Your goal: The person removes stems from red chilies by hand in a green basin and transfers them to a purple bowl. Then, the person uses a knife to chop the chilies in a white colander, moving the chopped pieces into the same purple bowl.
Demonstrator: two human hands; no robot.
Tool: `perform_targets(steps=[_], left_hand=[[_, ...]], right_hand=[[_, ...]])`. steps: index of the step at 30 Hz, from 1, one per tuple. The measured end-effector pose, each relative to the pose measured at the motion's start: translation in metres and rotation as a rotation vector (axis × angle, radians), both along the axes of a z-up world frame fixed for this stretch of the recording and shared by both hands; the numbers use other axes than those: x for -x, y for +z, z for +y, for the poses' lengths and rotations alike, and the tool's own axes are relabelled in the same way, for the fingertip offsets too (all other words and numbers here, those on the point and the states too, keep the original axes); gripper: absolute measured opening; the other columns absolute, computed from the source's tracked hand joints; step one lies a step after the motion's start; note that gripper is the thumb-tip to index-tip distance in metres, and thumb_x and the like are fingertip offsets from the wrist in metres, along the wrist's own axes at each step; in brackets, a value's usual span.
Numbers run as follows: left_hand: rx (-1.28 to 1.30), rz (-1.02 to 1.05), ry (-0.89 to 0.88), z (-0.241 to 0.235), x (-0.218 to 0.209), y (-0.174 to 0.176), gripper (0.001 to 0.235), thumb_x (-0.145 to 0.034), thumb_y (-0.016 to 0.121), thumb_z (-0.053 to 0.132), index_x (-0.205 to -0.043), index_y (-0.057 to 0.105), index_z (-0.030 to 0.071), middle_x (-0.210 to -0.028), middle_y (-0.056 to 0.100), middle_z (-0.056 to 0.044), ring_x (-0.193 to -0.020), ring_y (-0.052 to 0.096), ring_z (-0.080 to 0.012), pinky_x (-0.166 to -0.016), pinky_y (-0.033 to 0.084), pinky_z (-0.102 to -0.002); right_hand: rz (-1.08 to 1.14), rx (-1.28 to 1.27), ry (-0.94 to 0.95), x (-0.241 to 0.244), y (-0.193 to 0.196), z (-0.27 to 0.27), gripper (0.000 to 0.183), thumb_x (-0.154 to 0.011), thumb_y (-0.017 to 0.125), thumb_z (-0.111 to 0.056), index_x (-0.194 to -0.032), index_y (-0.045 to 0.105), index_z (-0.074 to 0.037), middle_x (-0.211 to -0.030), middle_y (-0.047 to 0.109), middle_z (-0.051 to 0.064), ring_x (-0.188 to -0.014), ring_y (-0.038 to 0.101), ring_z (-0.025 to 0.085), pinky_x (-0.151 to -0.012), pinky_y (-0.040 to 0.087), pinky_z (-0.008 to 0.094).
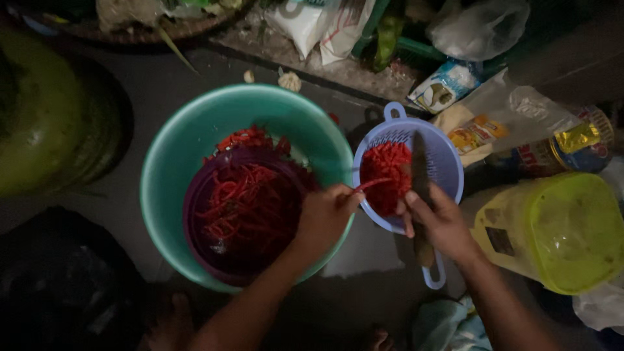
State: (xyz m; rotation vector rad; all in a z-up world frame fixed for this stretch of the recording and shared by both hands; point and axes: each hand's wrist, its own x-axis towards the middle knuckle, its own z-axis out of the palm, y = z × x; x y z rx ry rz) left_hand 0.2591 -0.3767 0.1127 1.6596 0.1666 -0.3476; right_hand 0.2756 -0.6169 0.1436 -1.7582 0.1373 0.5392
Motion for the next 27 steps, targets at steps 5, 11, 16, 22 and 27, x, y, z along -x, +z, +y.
perform_targets(steps=[5,11,16,22,27], left_hand=[[-0.008,-0.091,-0.027,-0.015,0.005,0.005,0.027,-0.096,0.071,0.025,-0.085,0.069,0.000,-0.063,0.062,-0.005,-0.054,0.054,-0.0106,-0.053,0.045,-0.032],[0.032,-0.252,0.025,-0.035,0.006,-0.016,0.025,-0.097,0.071,0.019,-0.082,0.065,-0.001,-0.064,0.061,-0.010,-0.052,0.054,-0.0145,-0.051,0.043,-0.034],[-0.005,-0.287,0.105,-0.044,0.000,-0.038,0.026,-0.095,0.074,0.018,-0.080,0.064,-0.002,-0.062,0.060,-0.015,-0.049,0.054,-0.0193,-0.048,0.042,-0.037],[-0.023,-0.399,0.079,-0.061,-0.006,-0.047,0.024,-0.093,0.075,0.019,-0.082,0.066,-0.001,-0.066,0.065,-0.013,-0.053,0.061,-0.0200,-0.051,0.047,-0.036],[-0.068,-0.363,0.059,-0.069,-0.004,-0.045,0.024,-0.092,0.076,0.019,-0.085,0.068,-0.002,-0.067,0.066,-0.015,-0.054,0.061,-0.0212,-0.052,0.048,-0.036]], right_hand=[[-0.156,0.452,0.040,0.000,-0.002,0.035,0.049,-0.107,0.031,-0.047,-0.118,0.057,-0.008,-0.076,0.058,0.010,-0.065,0.059,0.018,-0.060,0.048,0.035],[-0.176,0.512,-0.084,-0.033,-0.033,0.030,0.060,-0.114,0.025,-0.048,-0.094,0.055,0.001,-0.072,0.051,0.017,-0.064,0.051,0.028,-0.063,0.044,0.046],[-0.422,0.547,0.053,-0.036,-0.035,0.018,0.055,-0.115,0.028,-0.045,-0.103,0.057,0.000,-0.080,0.058,0.020,-0.076,0.060,0.033,-0.073,0.049,0.047],[-0.171,0.671,0.079,-0.013,-0.050,0.019,0.050,-0.108,0.032,-0.045,-0.114,0.059,-0.003,-0.084,0.067,0.026,-0.080,0.070,0.042,-0.072,0.051,0.053],[-0.372,0.687,-0.073,-0.030,-0.051,-0.005,0.057,-0.118,0.030,-0.043,-0.107,0.063,0.002,-0.091,0.067,0.030,-0.087,0.065,0.048,-0.084,0.051,0.051]])
